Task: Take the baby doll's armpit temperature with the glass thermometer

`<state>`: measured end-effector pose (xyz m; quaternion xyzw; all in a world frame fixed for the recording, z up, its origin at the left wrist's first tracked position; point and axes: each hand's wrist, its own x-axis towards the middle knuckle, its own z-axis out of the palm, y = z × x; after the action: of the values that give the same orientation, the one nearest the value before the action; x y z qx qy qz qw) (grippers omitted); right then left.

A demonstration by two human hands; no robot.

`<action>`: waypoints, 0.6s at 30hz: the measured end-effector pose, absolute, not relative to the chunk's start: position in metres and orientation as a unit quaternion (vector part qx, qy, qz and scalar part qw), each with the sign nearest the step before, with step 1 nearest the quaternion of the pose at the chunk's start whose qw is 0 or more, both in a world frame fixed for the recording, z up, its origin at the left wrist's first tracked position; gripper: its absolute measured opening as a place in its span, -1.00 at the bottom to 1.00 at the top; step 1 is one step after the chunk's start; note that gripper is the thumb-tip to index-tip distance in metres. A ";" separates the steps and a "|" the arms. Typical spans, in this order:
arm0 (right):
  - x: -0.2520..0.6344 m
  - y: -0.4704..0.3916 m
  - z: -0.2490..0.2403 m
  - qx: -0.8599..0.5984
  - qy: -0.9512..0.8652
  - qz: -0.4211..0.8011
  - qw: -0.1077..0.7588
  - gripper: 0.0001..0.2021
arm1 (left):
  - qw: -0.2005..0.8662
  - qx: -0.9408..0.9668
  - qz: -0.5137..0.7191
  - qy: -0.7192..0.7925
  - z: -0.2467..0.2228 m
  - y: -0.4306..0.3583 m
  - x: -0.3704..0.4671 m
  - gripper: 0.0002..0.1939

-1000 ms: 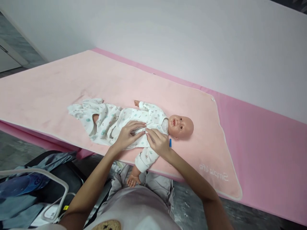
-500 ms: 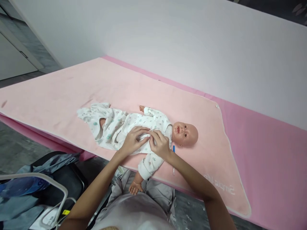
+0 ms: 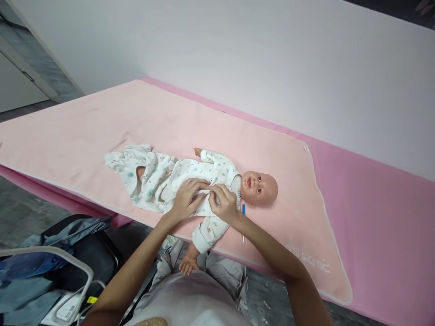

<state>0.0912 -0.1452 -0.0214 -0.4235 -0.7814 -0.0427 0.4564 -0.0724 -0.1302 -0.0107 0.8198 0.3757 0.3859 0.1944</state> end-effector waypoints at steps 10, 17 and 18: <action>0.091 -0.144 -0.021 -0.421 -0.769 -0.032 0.480 -0.78 | 0.271 0.790 0.422 0.353 -0.007 -0.128 -0.075 -0.86; 0.090 -0.144 -0.019 -0.428 -0.763 -0.025 0.483 -0.79 | 0.300 0.786 0.416 0.345 -0.002 -0.127 -0.078 -0.84; 0.090 -0.144 -0.019 -0.430 -0.762 -0.025 0.484 -0.80 | 0.301 0.787 0.413 0.346 -0.001 -0.127 -0.077 -0.83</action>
<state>0.0900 -0.1441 -0.0189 -0.4297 -0.7619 -0.0254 0.4840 -0.0774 -0.1272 -0.0009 0.7867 0.3461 0.4129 0.3014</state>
